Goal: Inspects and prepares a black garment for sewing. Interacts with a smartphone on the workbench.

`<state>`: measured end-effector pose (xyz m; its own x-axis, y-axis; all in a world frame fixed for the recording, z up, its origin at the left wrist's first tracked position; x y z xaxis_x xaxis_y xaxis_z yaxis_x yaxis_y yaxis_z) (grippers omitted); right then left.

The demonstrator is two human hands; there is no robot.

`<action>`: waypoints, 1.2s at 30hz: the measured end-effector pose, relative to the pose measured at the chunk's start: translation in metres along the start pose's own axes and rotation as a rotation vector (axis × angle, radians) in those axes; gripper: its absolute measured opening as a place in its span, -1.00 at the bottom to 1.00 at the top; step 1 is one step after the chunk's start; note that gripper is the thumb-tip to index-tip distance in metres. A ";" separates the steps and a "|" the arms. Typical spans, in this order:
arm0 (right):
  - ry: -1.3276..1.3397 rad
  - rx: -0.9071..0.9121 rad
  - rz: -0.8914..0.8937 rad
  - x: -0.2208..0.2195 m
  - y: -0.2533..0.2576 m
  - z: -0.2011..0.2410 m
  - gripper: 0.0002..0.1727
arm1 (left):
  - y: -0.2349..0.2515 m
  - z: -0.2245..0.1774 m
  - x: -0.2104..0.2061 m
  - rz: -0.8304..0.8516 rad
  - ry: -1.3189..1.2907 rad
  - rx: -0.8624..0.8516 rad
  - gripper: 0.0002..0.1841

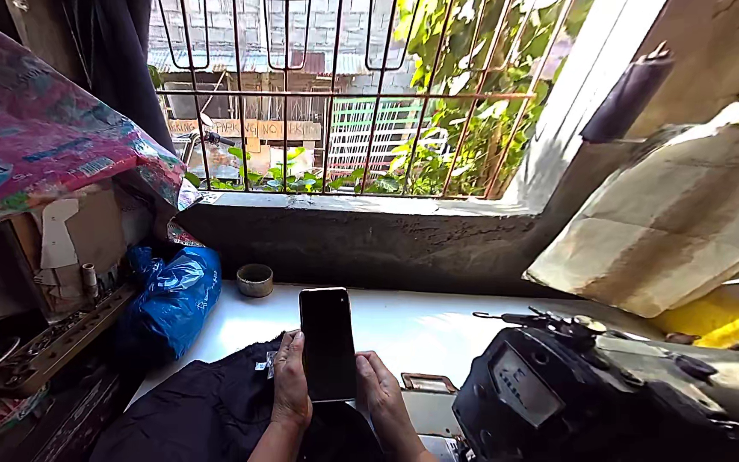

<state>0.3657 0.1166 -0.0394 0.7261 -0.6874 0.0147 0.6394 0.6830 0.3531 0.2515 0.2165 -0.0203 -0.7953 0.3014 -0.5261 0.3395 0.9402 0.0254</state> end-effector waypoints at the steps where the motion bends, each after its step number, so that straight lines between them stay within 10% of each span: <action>1: -0.014 -0.004 0.014 -0.002 -0.001 0.000 -0.64 | 0.000 0.000 0.000 -0.004 0.011 0.010 -0.65; 36: 0.065 -0.080 0.309 -0.017 0.007 -0.004 -0.52 | 0.003 -0.005 0.003 -0.030 0.037 0.010 -0.61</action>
<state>0.3592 0.1340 -0.0407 0.9020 -0.4291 0.0489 0.4022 0.8759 0.2664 0.2475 0.2207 -0.0176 -0.8232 0.2790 -0.4944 0.3201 0.9474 0.0016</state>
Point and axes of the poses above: each hand's wrist, its own y-axis towards the middle knuckle, its own x-axis out of the back of the hand, z = x × y, the point moved 6 cm from there along y, towards the middle knuckle, and after that the axes turned 2 degrees about -z, right-handed, at the moved point
